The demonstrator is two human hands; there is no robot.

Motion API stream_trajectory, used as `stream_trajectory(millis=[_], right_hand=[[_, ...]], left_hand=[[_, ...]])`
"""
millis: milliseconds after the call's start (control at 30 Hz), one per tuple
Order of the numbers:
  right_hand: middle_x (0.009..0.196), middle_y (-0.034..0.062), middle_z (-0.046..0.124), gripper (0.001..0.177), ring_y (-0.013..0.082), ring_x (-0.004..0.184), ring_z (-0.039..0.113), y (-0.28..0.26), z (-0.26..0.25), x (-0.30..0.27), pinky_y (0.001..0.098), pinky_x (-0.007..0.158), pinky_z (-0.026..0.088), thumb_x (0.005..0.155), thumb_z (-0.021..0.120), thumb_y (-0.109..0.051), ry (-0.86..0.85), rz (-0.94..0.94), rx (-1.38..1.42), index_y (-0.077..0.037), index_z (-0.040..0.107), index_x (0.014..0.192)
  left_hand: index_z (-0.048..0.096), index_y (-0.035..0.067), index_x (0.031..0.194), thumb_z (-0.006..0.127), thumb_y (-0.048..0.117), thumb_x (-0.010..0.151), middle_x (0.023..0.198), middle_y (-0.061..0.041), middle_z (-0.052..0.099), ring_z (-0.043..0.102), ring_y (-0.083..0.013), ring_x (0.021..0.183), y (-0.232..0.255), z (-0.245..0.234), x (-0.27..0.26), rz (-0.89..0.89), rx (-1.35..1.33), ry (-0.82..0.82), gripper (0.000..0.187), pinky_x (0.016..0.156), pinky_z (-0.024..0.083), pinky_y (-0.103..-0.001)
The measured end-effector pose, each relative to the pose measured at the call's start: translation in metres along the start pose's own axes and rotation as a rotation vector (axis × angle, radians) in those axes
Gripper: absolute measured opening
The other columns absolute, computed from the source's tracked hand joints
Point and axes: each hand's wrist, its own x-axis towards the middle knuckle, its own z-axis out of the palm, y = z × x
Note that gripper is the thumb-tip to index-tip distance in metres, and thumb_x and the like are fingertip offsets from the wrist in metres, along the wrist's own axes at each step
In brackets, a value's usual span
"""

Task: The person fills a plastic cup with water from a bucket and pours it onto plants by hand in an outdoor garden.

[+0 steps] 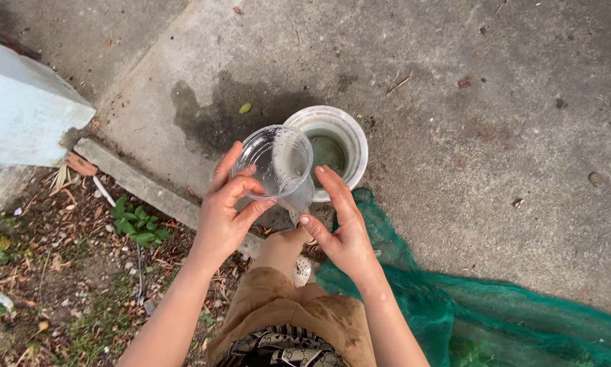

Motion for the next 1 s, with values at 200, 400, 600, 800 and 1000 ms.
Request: stream_trajectory(millis=[200, 400, 600, 800, 1000], right_hand=[[0.164, 0.0216, 0.039, 0.068, 0.0371, 0.152, 0.042, 0.026, -0.019, 0.073, 0.0455, 0.113, 0.045, 0.092, 0.076, -0.027, -0.042, 0.092, 0.047, -0.014, 0.047, 0.152], [0.161, 0.023, 0.044, 0.068, 0.0387, 0.151, 0.041, 0.061, -0.039, 0.12, 0.0468, 0.118, 0.038, 0.09, 0.077, -0.023, -0.068, 0.056, -0.051, -0.01, 0.049, 0.15], [0.157, 0.0206, 0.048, 0.069, 0.0374, 0.152, 0.042, 0.096, -0.043, 0.149, 0.0454, 0.121, 0.037, 0.09, 0.078, -0.019, -0.179, 0.026, -0.05, -0.008, 0.049, 0.151], [0.157, 0.0209, 0.047, 0.068, 0.0353, 0.15, 0.042, 0.14, -0.06, 0.198, 0.0434, 0.121, 0.034, 0.091, 0.077, -0.017, -0.425, 0.029, -0.019, -0.007, 0.048, 0.151], [0.156, 0.0196, 0.049, 0.065, 0.0335, 0.149, 0.045, 0.201, -0.09, 0.236, 0.0418, 0.121, 0.035, 0.091, 0.076, -0.017, -0.594, 0.035, -0.04, -0.005, 0.05, 0.15]], left_hand=[[0.068, 0.002, 0.093, 0.079, 0.013, 0.088, 0.16, -0.014, 0.041, 0.065, -0.0285, 0.13, -0.028, 0.021, 0.079, -0.058, -0.029, 0.007, 0.016, 0.089, 0.065, -0.036], [0.071, 0.001, 0.096, 0.081, 0.017, 0.085, 0.156, -0.019, 0.048, 0.077, -0.0248, 0.099, -0.049, 0.054, 0.126, -0.126, 0.026, -0.052, 0.022, 0.076, 0.06, -0.035], [0.072, 0.001, 0.102, 0.075, 0.016, 0.089, 0.154, -0.022, 0.047, 0.078, -0.0248, 0.101, -0.085, 0.073, 0.136, -0.255, -0.04, -0.016, 0.021, 0.078, 0.062, -0.036], [0.072, -0.001, 0.102, 0.077, 0.021, 0.089, 0.132, -0.013, 0.067, 0.076, -0.0235, 0.1, -0.119, 0.116, 0.143, -0.386, -0.036, 0.123, 0.026, 0.08, 0.063, -0.035], [0.072, -0.001, 0.104, 0.077, 0.021, 0.09, 0.091, -0.012, 0.075, 0.069, -0.0193, 0.076, -0.15, 0.197, 0.148, -0.613, -0.122, 0.282, 0.027, 0.07, 0.054, -0.036]])
